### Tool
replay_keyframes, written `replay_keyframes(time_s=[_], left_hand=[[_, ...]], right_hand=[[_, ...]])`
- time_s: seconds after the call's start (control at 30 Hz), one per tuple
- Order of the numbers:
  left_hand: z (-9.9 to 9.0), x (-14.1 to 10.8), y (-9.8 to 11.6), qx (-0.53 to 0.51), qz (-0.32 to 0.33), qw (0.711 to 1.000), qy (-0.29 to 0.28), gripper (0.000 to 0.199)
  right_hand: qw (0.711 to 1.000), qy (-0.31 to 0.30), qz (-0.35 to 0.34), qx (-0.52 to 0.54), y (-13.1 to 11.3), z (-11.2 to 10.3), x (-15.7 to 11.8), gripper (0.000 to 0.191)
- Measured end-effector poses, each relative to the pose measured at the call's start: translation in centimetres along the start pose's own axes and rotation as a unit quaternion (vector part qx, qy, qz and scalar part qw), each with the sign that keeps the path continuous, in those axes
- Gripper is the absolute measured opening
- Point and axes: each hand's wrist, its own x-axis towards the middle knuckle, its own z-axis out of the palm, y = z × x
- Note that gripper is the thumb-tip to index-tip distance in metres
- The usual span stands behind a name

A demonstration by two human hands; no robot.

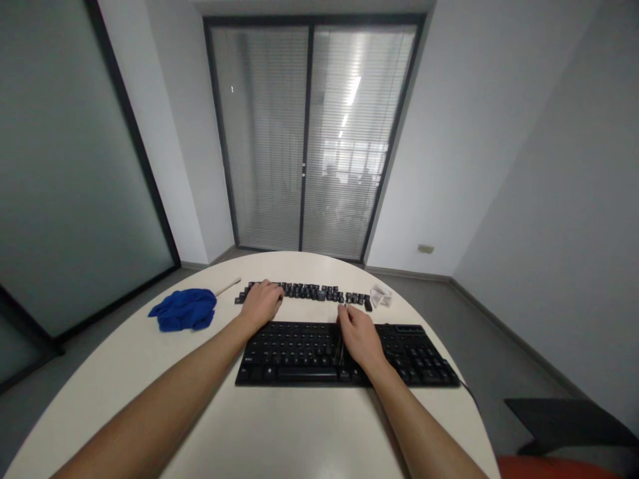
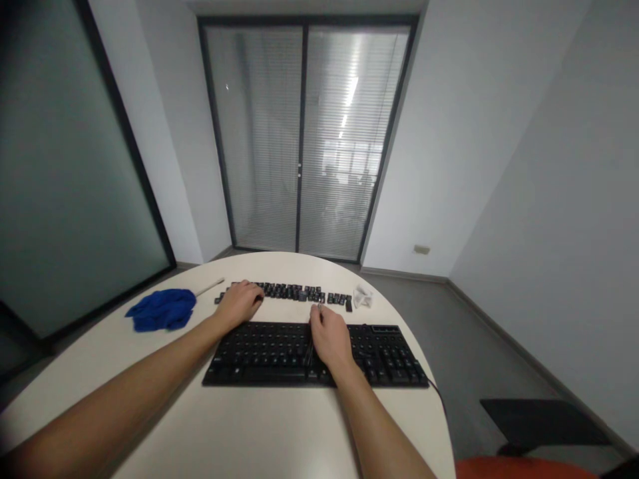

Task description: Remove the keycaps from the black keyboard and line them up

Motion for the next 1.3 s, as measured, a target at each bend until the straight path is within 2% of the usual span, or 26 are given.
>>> replay_keyframes(time_s=[0.1, 0.2, 0.3, 0.4, 0.5, 0.6, 0.8, 0.97, 1.1, 1.3], left_hand=[[-0.4, -0.9, 1.4, -0.006, -0.01, 1.0, 0.01, 0.016], [-0.7, -3.3, 4.3, -0.022, -0.016, 1.0, 0.015, 0.022], [-0.8, -6.4, 7.3, -0.095, 0.02, 0.995, -0.005, 0.043], [-0.9, -8.4, 8.8, -0.097, 0.062, 0.993, -0.027, 0.059], [-1.1, -8.8, 8.5, -0.09, 0.058, 0.994, -0.037, 0.063], [-1.4, -8.7, 7.2, -0.085, 0.055, 0.994, -0.035, 0.063], [-2.0, -10.2, 4.7, -0.078, 0.028, 0.996, -0.029, 0.063], [-2.1, -11.2, 4.5, -0.077, 0.03, 0.996, -0.029, 0.062], [-2.3, -11.3, 4.4, -0.08, 0.042, 0.995, -0.048, 0.062], [-2.5, -11.2, 4.3, -0.09, 0.039, 0.994, -0.057, 0.063]], right_hand=[[1.0, 0.003, 0.0, 0.0, 0.0, -0.1, 0.1, 0.044], [1.0, 0.016, 0.001, 0.009, 0.0, -0.3, 0.1, 0.046], [0.999, 0.037, 0.002, 0.025, 0.0, -0.4, 0.1, 0.048], [0.998, 0.053, -0.001, 0.041, -0.1, -0.6, 0.1, 0.049], [0.997, 0.061, -0.009, 0.052, -0.3, -0.7, -0.1, 0.048], [0.996, 0.058, -0.023, 0.066, -0.7, -0.6, -0.4, 0.045], [0.996, -0.002, -0.067, 0.058, -2.6, -0.2, -1.7, 0.036], [0.992, -0.02, -0.117, 0.046, -3.7, 0.2, -2.5, 0.031], [0.991, -0.019, -0.119, 0.058, -3.8, 0.6, -2.6, 0.029], [0.989, -0.074, -0.117, 0.055, -3.8, 1.5, -2.8, 0.025]])
